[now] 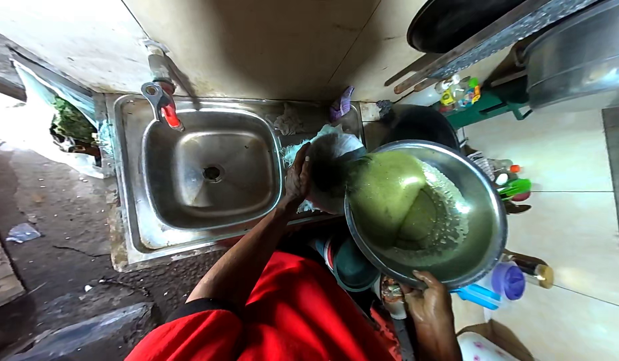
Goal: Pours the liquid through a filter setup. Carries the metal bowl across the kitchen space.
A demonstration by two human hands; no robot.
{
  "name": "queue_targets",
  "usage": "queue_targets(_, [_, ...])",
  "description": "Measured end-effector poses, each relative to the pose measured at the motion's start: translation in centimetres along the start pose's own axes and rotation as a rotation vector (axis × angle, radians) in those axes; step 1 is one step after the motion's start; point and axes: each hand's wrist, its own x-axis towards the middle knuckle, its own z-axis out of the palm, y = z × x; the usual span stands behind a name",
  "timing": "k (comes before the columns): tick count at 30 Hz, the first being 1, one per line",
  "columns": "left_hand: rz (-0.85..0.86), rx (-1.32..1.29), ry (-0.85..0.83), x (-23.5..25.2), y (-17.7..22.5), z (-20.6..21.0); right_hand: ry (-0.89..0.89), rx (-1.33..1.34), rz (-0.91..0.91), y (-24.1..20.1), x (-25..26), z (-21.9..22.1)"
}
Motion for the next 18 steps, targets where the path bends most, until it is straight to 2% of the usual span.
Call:
queue_targets(10, [-0.033,-0.015,-0.02,-0.4,0.7,-0.3,-0.021,-0.031,-0.032,0.0,0.1,-0.1])
queue_targets(18, [0.163,0.255,-0.051,2.0,0.2,-0.5,-0.02,-0.024,-0.03,-0.2,0.2,0.0])
